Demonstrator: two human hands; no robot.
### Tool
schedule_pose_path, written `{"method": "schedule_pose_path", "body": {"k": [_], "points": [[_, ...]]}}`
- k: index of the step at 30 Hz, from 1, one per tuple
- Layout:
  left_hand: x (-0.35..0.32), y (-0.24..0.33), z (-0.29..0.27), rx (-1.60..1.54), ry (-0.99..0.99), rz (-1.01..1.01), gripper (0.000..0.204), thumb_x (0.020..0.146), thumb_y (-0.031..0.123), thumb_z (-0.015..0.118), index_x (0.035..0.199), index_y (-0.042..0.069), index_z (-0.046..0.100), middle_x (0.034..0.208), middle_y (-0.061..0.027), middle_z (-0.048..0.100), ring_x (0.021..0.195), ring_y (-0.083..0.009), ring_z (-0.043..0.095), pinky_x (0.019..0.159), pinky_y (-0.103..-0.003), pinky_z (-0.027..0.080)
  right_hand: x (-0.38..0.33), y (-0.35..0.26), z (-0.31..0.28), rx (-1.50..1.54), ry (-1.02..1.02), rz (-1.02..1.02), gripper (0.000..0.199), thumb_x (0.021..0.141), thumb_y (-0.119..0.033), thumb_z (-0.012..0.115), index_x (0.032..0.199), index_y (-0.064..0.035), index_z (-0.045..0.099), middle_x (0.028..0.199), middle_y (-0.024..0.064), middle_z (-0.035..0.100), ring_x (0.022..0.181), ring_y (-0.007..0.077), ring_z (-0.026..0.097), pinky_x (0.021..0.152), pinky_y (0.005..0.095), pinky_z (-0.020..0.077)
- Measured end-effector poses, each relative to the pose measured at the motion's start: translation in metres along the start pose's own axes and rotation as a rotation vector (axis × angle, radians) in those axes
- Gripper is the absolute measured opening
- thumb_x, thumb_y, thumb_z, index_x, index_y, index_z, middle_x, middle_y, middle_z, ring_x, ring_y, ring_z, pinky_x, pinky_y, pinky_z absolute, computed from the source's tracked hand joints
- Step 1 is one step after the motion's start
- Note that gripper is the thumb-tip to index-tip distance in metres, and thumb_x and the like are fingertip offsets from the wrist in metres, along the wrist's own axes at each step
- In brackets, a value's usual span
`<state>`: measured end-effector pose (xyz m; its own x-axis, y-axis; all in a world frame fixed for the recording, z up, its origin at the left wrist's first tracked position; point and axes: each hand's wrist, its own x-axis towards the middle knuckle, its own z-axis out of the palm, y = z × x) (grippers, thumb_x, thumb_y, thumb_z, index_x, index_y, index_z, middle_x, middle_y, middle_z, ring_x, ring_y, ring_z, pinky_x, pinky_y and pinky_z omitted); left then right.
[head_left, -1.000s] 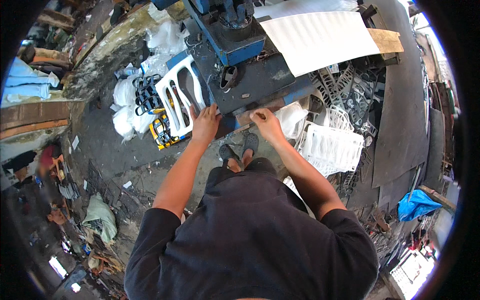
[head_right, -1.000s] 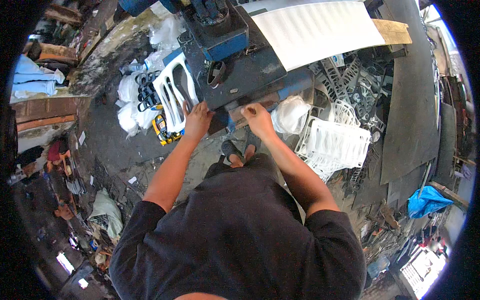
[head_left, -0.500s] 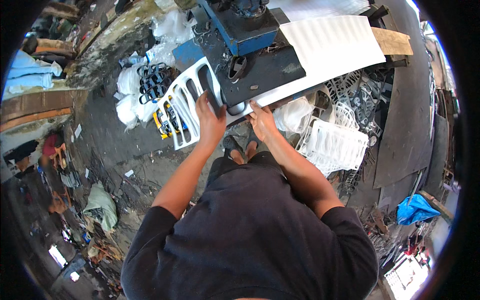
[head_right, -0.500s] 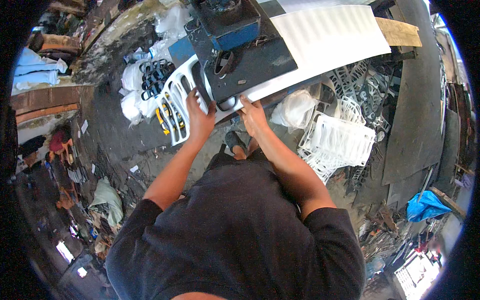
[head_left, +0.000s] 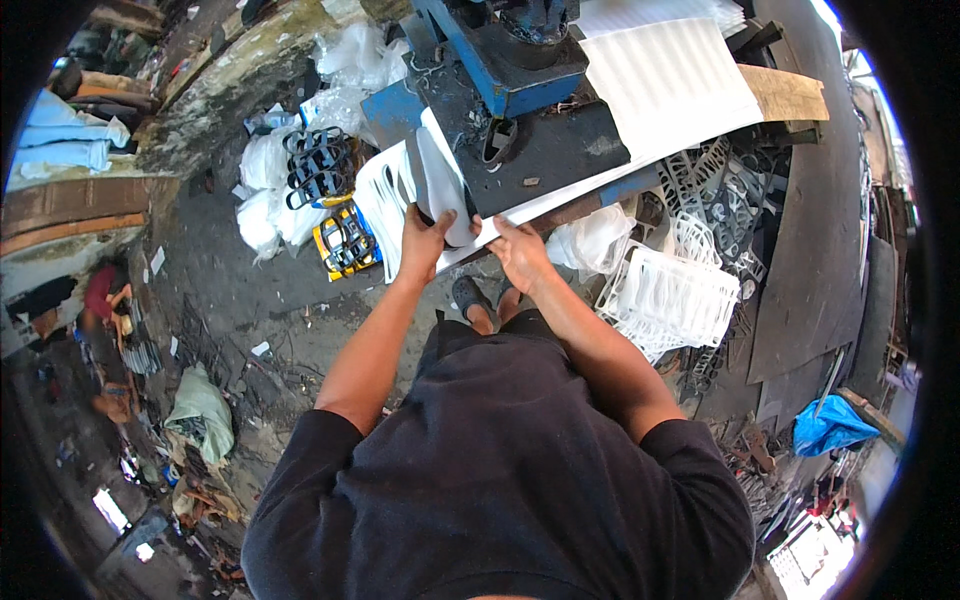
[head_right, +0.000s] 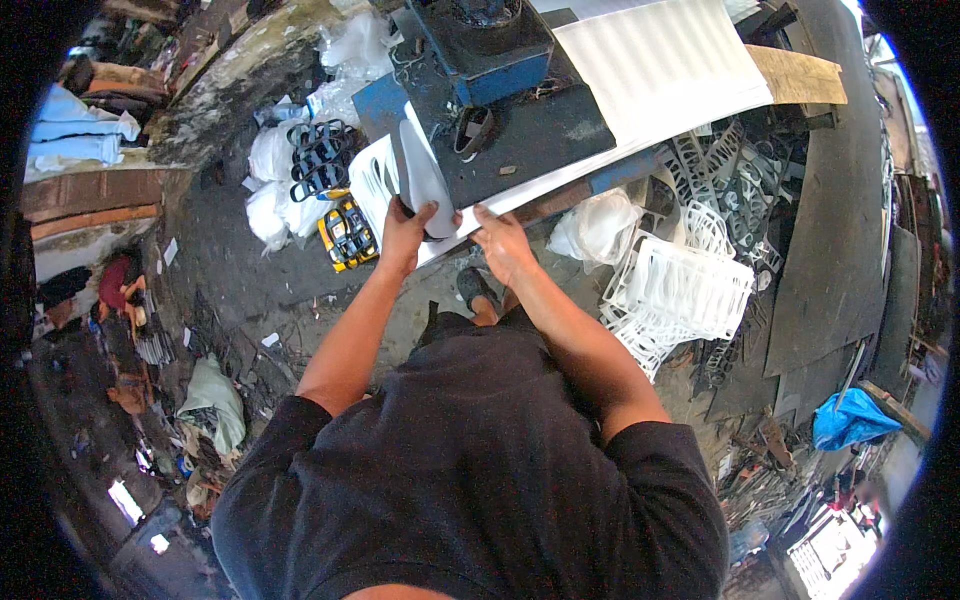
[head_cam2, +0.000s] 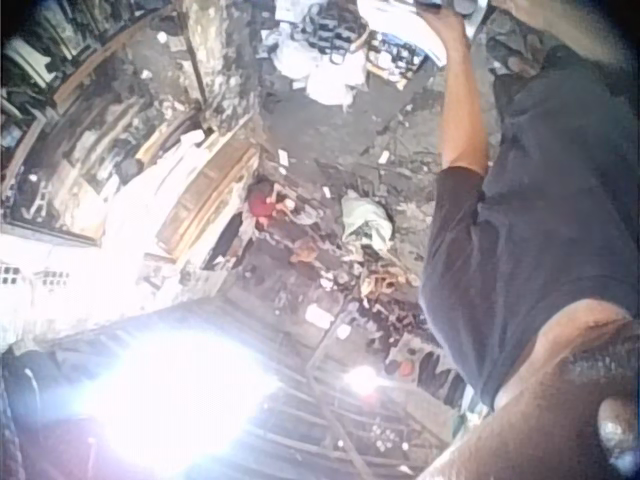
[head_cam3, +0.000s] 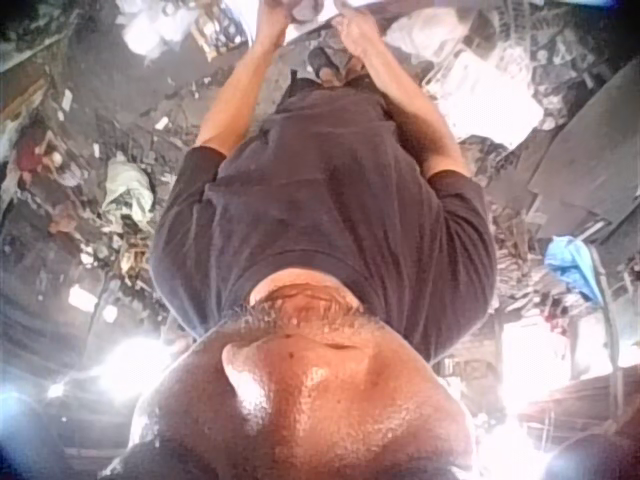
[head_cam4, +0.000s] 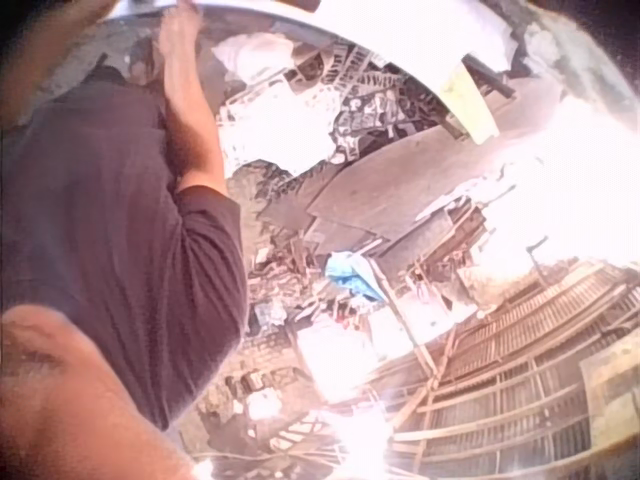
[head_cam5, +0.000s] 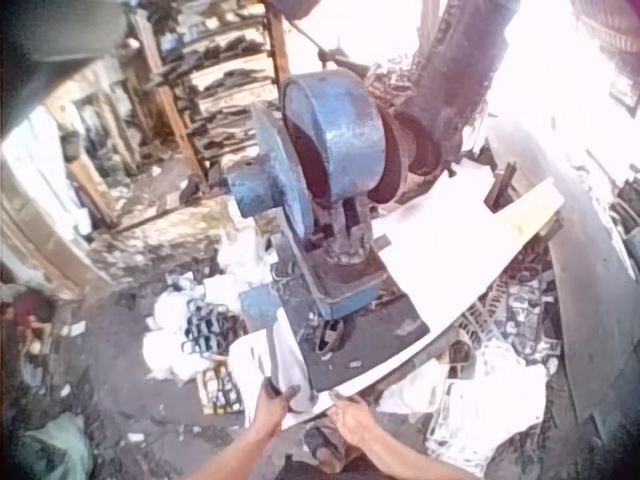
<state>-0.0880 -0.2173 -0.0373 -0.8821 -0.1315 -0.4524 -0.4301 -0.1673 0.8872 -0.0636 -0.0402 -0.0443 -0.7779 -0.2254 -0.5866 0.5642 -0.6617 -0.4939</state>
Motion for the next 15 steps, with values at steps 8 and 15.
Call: {"method": "schedule_pose_path", "body": {"k": [8, 15], "points": [[-0.039, 0.065, -0.063, -0.439, -0.121, 0.004, 0.046, 0.084, 0.001, 0.064, 0.128, 0.0, 0.051, 0.114, -0.0116, 0.065, 0.102, -0.0231, 0.065, 0.091, -0.036, 0.053, 0.019, -0.021, -0.029, -0.184, 0.231, 0.015, 0.027, 0.1, -0.023, 0.057, 0.117, -0.003, 0.049, 0.104, 0.0069, 0.064, 0.1, 0.0219, 0.064, 0.091, 0.0382, 0.0511], [-0.067, 0.051, -0.051, 0.805, -0.021, 0.862, 0.054, 0.077, -0.001, 0.071, 0.126, -0.002, 0.049, 0.123, -0.0194, 0.054, 0.117, -0.0341, 0.055, 0.098, -0.039, 0.045, -0.074, -0.062, 0.09, -0.877, 0.197, -0.413, 0.055, 0.09, -0.04, 0.069, 0.123, 0.0011, 0.051, 0.091, 0.0157, 0.068, 0.074, 0.0245, 0.065, 0.073, 0.0371, 0.052]]}}
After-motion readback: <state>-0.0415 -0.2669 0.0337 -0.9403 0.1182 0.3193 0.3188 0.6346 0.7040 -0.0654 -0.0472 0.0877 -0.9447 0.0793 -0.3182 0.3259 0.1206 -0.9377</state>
